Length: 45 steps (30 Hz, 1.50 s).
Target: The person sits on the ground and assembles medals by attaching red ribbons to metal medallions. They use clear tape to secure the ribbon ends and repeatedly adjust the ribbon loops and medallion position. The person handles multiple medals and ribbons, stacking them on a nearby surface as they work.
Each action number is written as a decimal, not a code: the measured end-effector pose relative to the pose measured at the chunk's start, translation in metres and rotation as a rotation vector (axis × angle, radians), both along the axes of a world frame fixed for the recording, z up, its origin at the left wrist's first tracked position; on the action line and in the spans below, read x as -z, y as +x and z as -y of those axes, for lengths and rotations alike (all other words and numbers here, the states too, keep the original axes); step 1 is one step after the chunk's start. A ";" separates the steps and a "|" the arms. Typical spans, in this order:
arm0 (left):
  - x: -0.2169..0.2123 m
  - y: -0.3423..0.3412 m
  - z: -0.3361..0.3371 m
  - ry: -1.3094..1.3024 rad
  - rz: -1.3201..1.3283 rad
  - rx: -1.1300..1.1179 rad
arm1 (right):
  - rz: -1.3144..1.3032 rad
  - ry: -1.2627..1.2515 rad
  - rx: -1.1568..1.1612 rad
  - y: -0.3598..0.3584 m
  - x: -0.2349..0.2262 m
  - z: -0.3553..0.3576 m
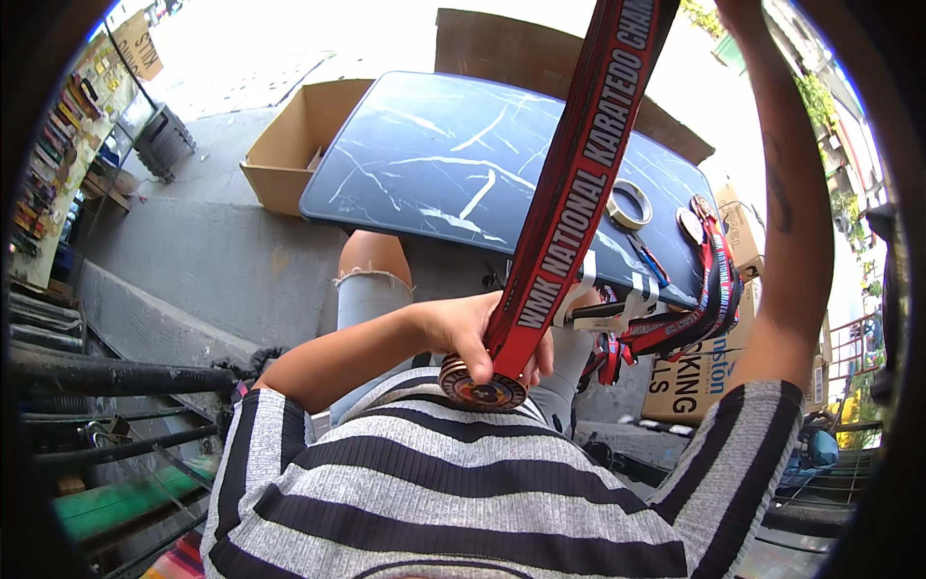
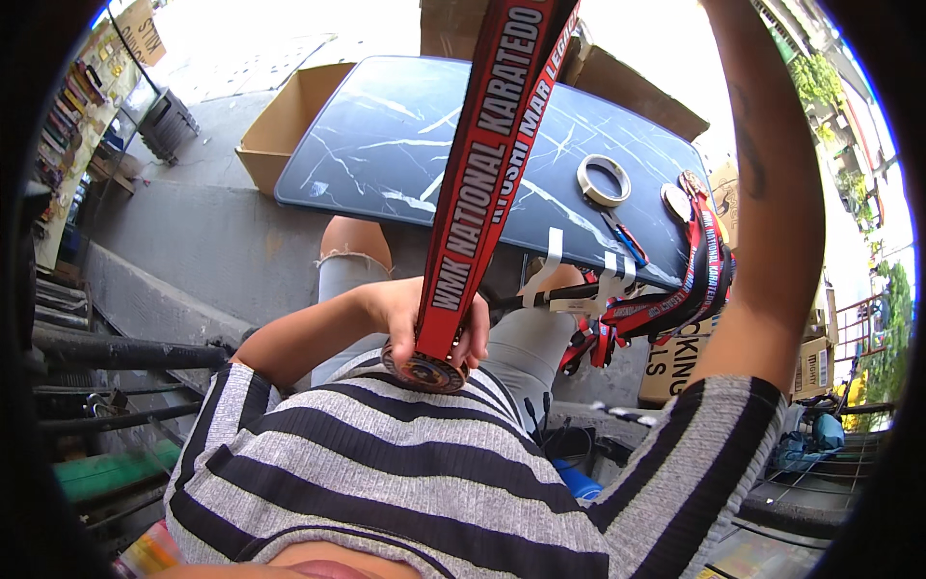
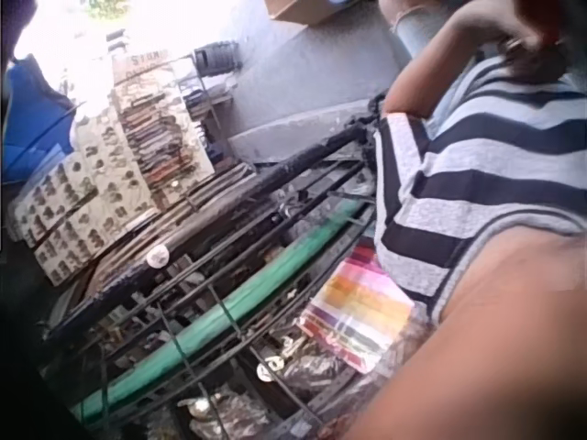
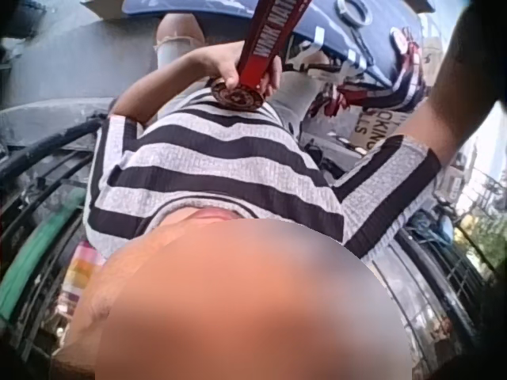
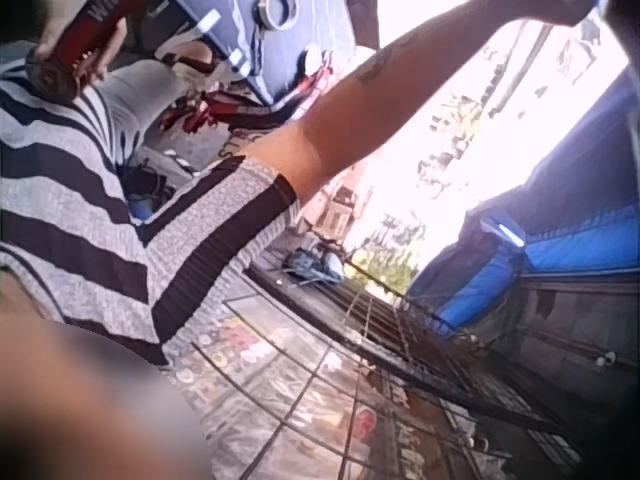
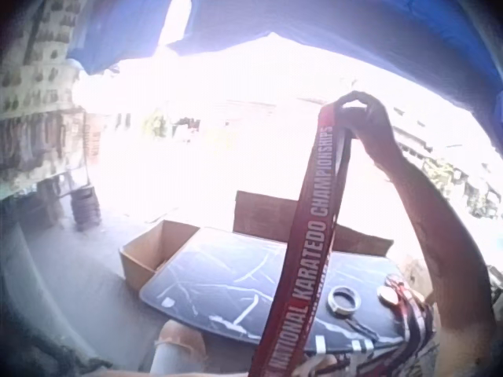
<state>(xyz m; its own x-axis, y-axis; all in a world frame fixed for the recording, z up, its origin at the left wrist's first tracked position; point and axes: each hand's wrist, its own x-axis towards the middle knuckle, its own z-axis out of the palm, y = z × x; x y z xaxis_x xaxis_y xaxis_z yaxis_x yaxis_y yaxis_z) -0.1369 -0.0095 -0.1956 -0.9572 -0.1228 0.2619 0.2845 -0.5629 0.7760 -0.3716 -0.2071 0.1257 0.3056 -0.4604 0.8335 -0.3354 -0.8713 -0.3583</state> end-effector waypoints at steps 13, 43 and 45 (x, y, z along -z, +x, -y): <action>0.070 0.008 -0.035 0.811 0.219 -0.024 | -0.782 0.455 0.520 0.001 0.304 0.110; 0.044 0.012 -0.033 0.476 0.398 -0.250 | -1.257 -0.089 -0.571 0.090 0.271 -0.168; 0.039 0.012 -0.035 0.431 0.462 -0.298 | -1.312 -0.144 -0.554 0.089 0.271 -0.170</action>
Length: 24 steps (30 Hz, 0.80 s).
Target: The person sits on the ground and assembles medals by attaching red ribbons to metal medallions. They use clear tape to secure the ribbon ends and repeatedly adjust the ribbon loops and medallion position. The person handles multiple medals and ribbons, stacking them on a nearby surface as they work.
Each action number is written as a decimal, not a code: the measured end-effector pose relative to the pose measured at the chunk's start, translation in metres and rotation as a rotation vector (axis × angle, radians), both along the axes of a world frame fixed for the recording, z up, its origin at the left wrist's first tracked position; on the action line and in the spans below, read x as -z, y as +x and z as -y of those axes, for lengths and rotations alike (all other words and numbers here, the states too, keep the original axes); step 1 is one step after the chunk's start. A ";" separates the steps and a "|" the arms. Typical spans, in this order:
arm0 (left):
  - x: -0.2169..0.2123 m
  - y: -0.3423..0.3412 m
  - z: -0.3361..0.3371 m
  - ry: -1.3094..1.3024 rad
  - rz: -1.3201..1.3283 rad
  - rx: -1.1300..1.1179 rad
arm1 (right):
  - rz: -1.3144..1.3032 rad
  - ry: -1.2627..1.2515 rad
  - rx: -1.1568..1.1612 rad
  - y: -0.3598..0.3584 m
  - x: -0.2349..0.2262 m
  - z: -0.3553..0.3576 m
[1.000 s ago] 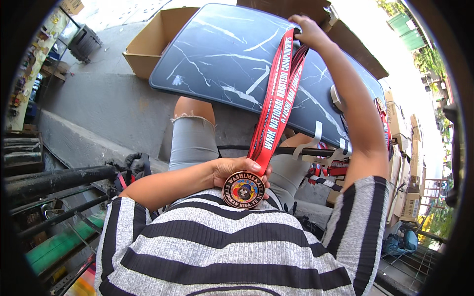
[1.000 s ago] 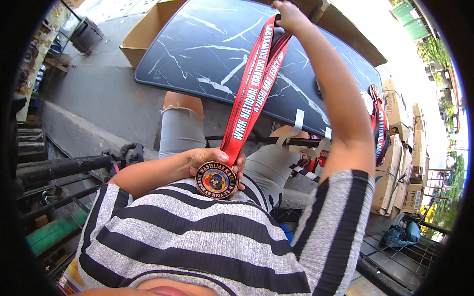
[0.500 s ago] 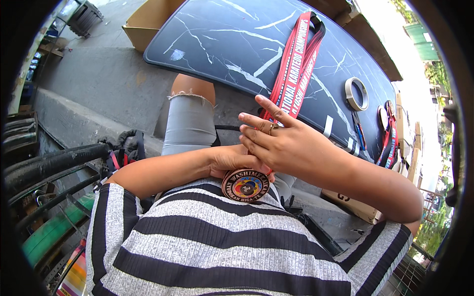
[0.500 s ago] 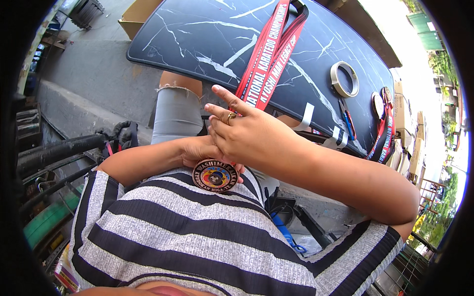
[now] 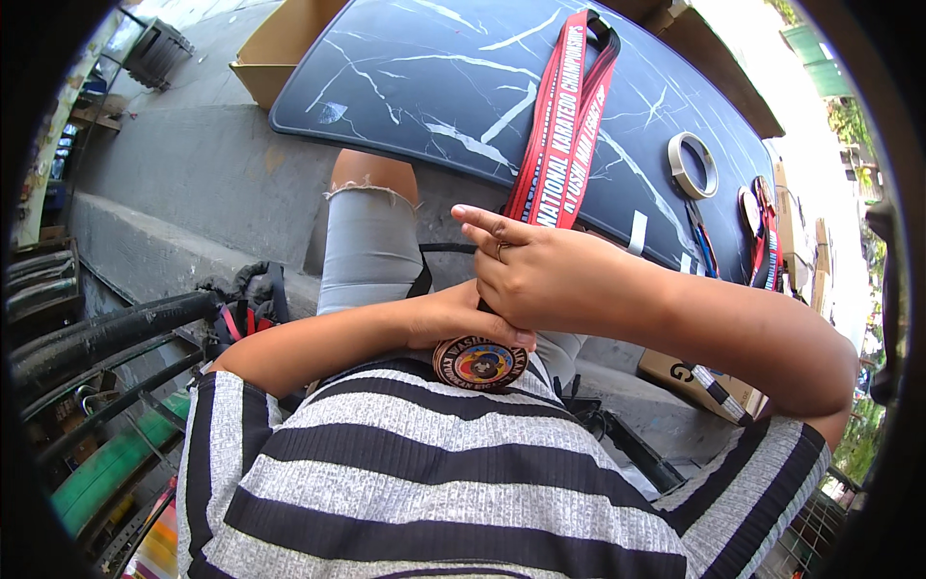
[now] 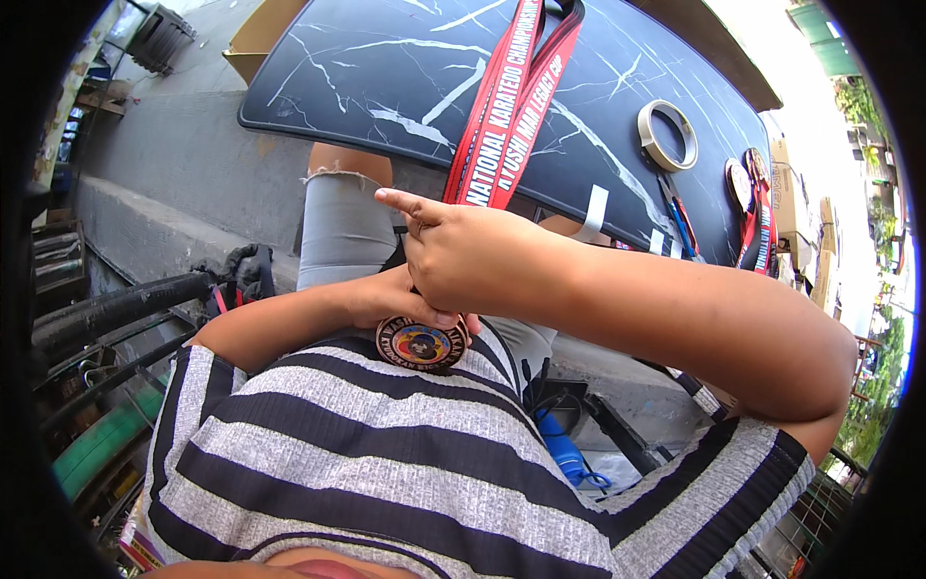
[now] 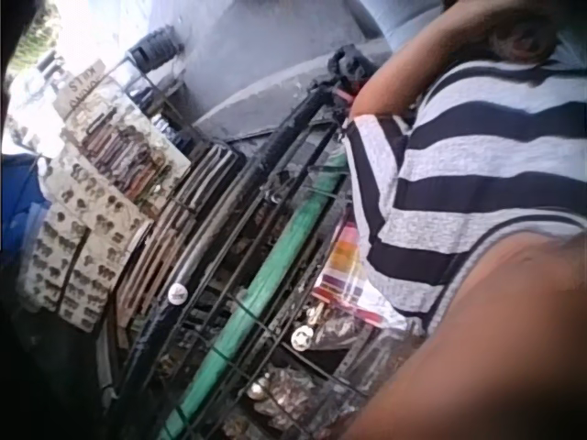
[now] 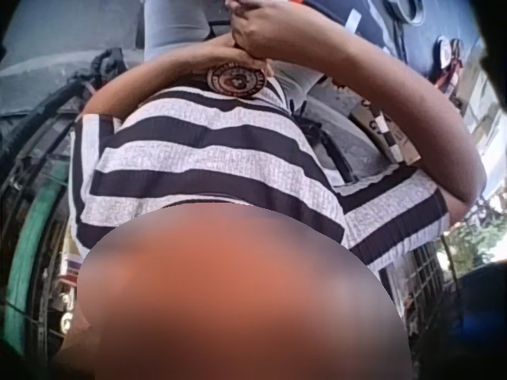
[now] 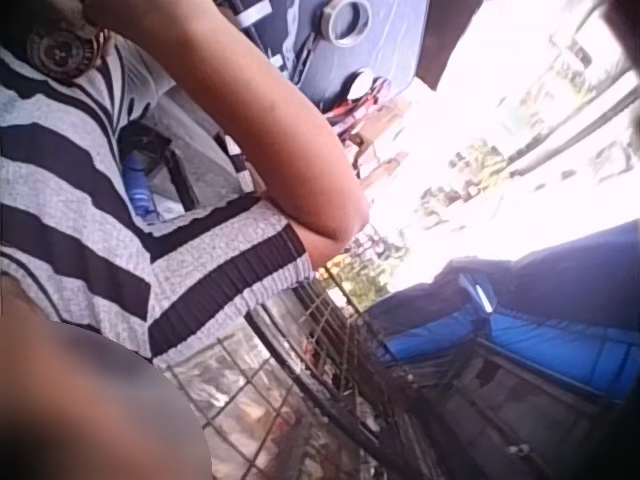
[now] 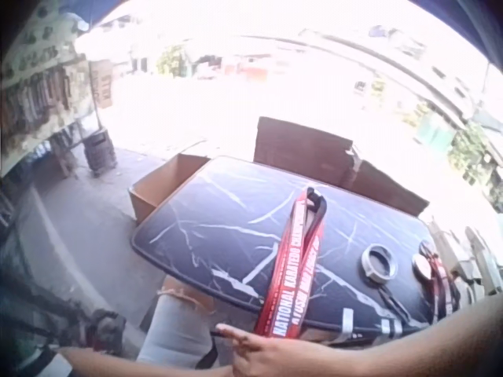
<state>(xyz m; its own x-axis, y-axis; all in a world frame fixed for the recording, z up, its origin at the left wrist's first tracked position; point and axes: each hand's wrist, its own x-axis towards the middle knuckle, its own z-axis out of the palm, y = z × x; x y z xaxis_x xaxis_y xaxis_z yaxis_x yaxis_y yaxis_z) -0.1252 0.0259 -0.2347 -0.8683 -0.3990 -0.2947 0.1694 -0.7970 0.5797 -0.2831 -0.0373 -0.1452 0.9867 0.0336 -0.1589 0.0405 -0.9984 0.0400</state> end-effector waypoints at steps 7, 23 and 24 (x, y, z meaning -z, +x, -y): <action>-0.012 0.002 -0.019 -0.273 0.231 -0.241 | -0.181 -0.067 -0.015 0.001 -0.016 -0.004; -0.030 0.011 -0.017 -0.289 0.157 -0.192 | 0.716 1.117 1.169 -0.047 -0.016 -0.069; -0.031 0.010 -0.015 -0.338 0.149 -0.179 | 0.792 1.435 1.345 -0.045 -0.005 -0.082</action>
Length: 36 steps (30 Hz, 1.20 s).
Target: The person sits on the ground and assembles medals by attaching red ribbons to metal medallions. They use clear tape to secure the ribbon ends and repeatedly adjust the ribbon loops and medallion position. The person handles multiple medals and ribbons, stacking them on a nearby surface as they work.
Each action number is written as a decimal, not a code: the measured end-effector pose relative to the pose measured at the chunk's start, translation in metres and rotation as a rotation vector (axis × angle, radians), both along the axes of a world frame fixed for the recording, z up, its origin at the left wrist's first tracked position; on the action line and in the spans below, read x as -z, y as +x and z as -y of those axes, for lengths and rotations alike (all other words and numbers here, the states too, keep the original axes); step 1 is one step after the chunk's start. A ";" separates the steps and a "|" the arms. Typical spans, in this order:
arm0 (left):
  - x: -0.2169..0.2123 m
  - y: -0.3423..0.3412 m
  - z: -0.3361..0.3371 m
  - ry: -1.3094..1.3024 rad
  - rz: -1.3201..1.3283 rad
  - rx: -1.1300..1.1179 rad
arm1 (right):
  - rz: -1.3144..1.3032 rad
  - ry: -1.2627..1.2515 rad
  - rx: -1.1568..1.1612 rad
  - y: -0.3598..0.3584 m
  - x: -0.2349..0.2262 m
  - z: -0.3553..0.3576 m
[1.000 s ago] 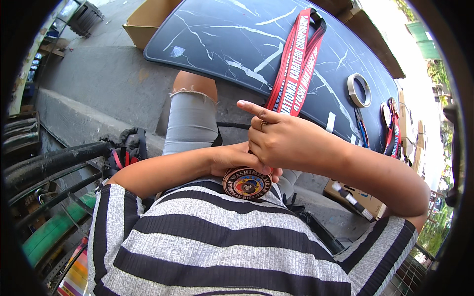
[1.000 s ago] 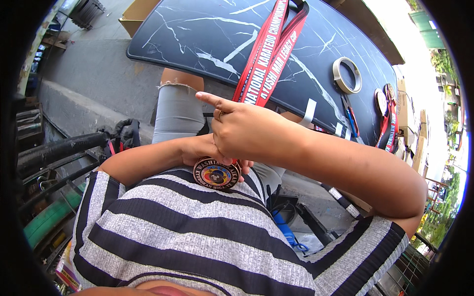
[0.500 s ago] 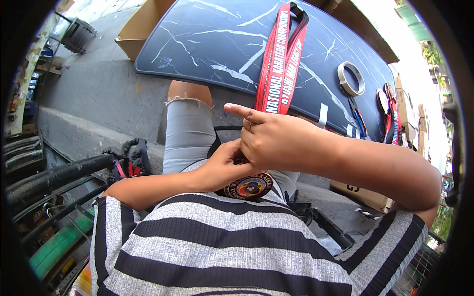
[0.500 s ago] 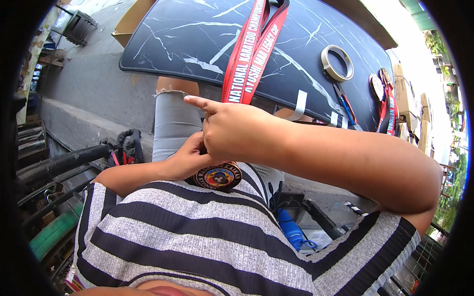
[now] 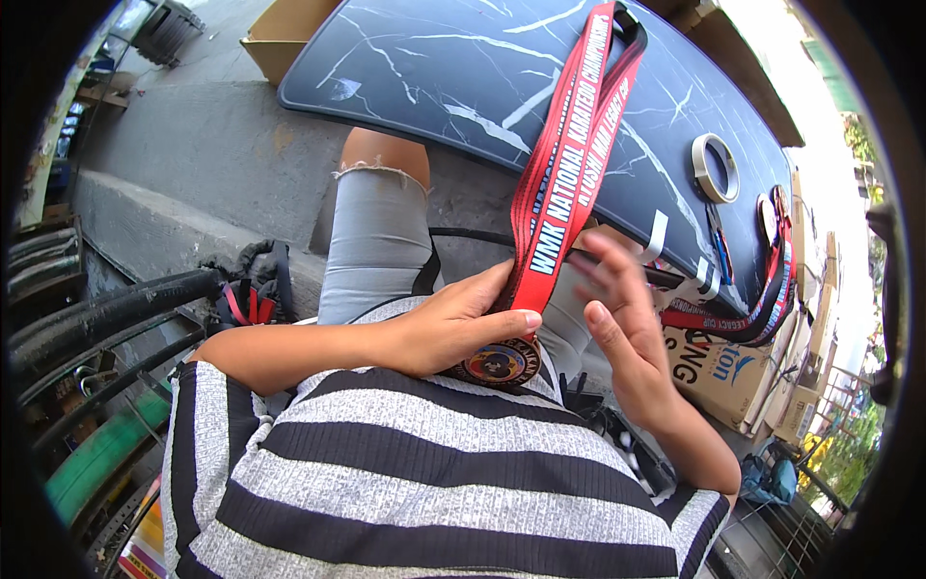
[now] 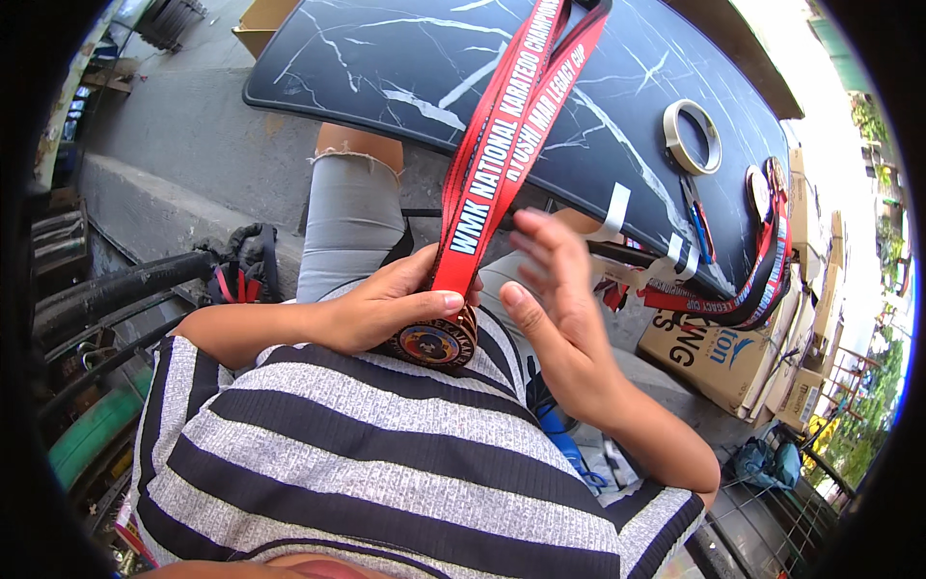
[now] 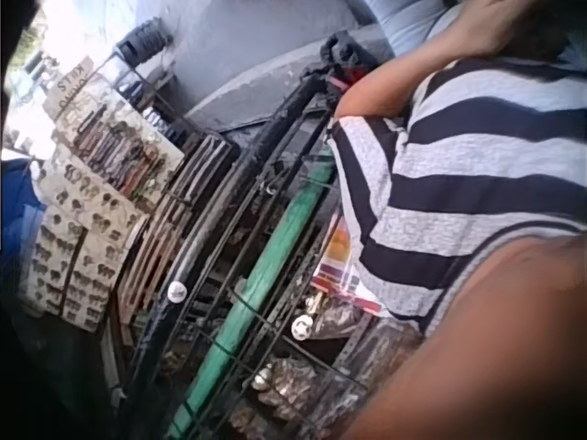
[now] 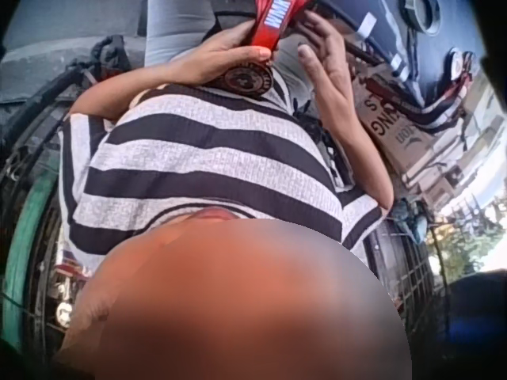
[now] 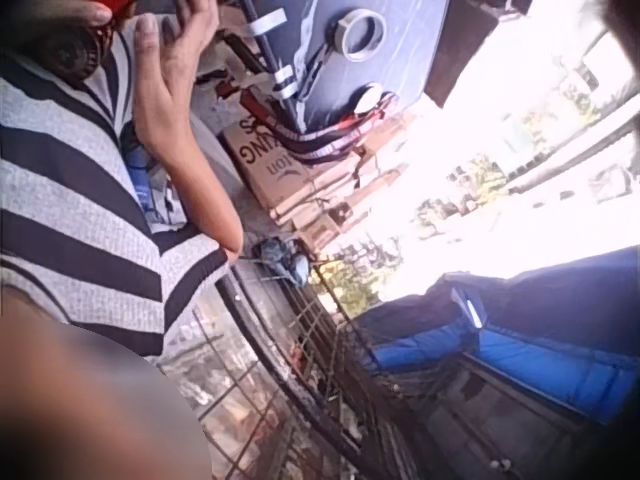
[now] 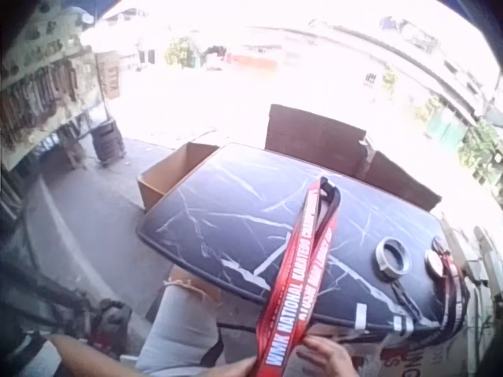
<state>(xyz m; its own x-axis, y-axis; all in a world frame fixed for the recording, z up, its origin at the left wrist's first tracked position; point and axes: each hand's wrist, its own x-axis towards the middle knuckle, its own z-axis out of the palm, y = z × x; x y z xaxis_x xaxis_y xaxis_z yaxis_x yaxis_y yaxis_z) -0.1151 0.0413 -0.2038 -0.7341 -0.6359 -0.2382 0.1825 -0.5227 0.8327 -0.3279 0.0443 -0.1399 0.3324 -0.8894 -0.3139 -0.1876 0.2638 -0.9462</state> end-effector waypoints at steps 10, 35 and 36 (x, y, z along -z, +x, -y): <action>-0.010 -0.007 0.000 -0.086 0.141 0.000 | 0.349 0.279 -0.124 0.011 0.039 -0.009; -0.006 -0.007 0.002 0.120 0.037 -0.133 | 0.318 -0.145 0.924 -0.009 0.087 -0.034; -0.006 -0.008 0.002 0.106 0.037 -0.128 | 0.336 -0.126 0.975 -0.013 0.092 -0.030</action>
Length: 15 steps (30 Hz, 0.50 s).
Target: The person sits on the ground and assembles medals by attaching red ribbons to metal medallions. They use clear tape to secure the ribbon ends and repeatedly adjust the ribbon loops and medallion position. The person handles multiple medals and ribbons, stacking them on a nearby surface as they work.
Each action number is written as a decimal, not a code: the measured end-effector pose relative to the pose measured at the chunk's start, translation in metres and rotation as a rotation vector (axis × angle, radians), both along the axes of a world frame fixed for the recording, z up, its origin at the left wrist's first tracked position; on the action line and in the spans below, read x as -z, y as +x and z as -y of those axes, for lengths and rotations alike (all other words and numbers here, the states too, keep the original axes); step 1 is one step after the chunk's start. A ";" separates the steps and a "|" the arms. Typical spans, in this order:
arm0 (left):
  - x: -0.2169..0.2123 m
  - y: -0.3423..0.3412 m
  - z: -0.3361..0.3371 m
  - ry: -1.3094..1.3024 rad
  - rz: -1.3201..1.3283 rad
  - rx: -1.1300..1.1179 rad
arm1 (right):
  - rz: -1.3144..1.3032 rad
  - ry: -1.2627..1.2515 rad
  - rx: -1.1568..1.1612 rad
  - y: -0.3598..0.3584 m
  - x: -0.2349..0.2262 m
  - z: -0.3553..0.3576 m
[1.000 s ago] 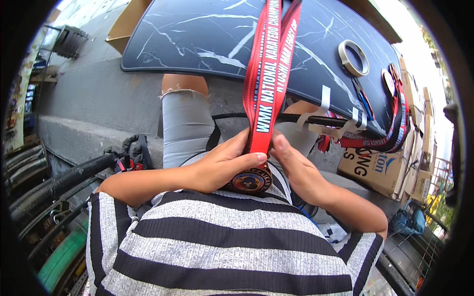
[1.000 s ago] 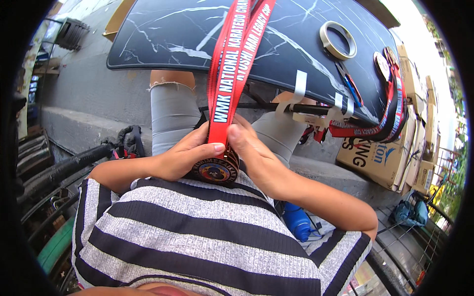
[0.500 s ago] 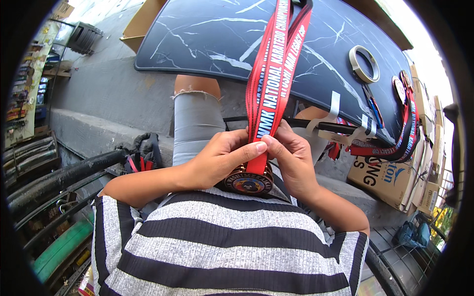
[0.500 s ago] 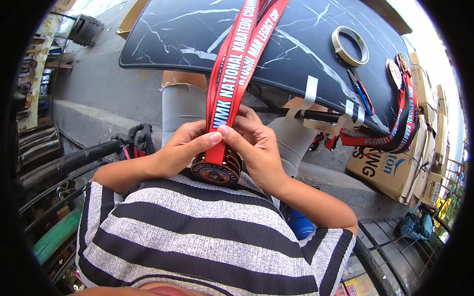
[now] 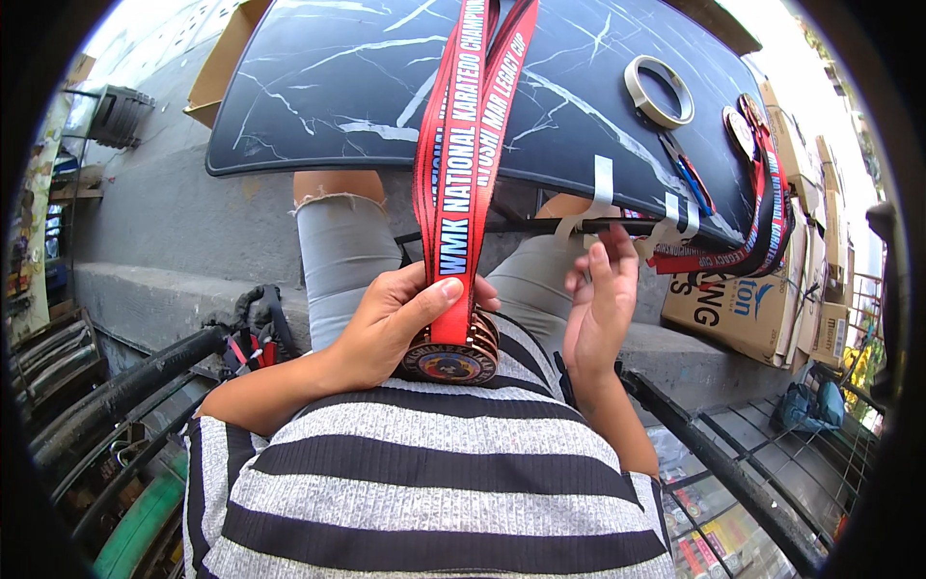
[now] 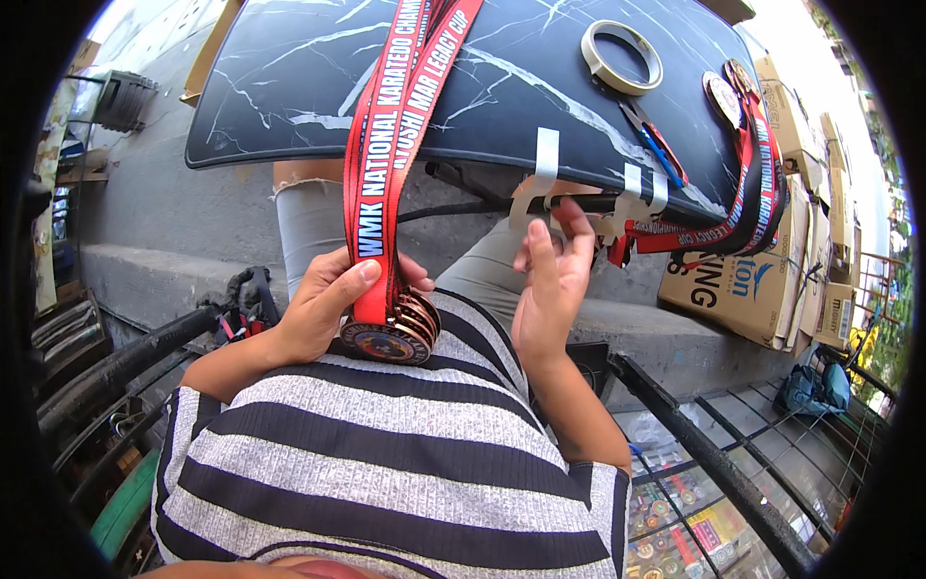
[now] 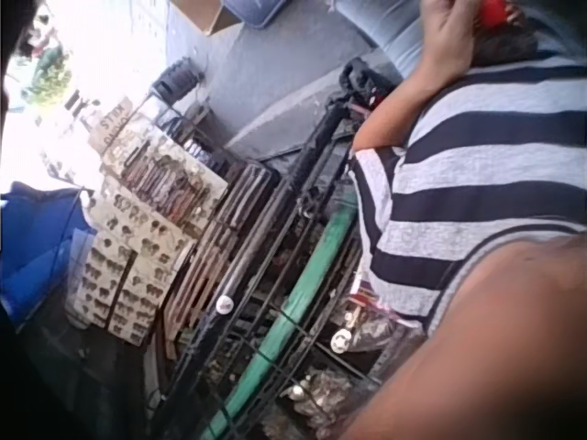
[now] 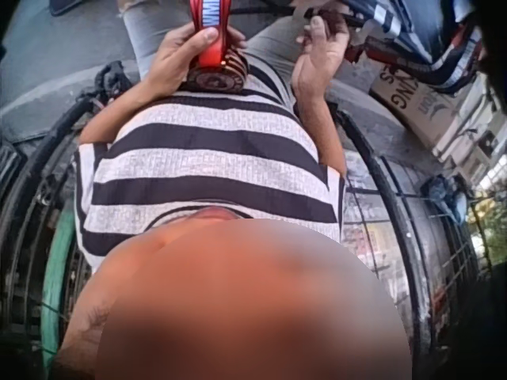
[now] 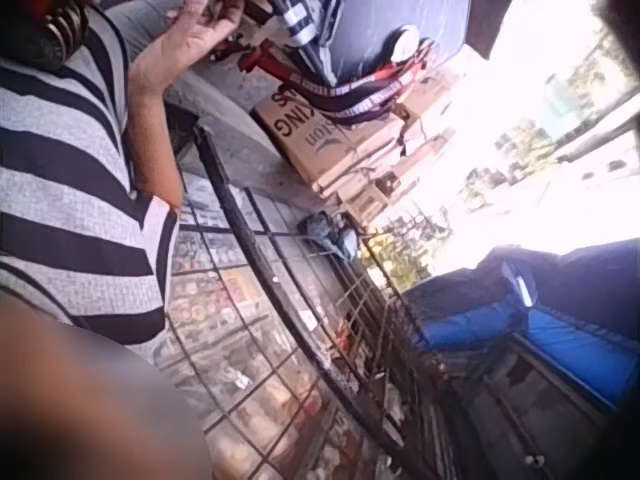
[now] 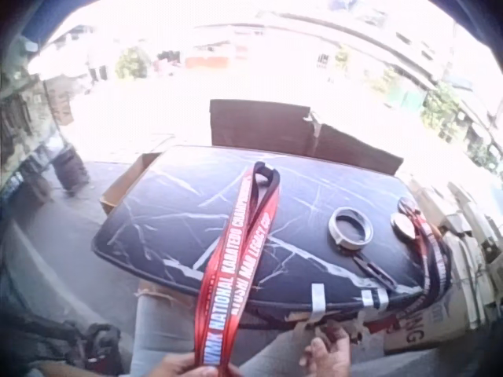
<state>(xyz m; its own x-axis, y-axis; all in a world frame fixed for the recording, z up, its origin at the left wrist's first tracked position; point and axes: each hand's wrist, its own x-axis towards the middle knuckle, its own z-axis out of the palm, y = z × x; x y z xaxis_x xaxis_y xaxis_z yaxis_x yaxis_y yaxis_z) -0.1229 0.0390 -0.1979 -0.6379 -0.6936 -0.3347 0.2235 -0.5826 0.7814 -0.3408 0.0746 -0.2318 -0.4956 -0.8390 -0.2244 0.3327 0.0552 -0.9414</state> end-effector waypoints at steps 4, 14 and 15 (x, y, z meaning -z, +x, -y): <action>0.000 -0.004 0.001 0.020 -0.035 0.030 | 0.084 -0.013 0.020 -0.008 0.011 0.016; 0.003 0.005 -0.004 -0.016 -0.020 -0.016 | 0.043 -0.188 -0.736 0.007 -0.067 0.016; 0.005 0.005 -0.004 -0.055 -0.018 -0.027 | 0.104 -0.112 -0.821 0.010 -0.068 0.021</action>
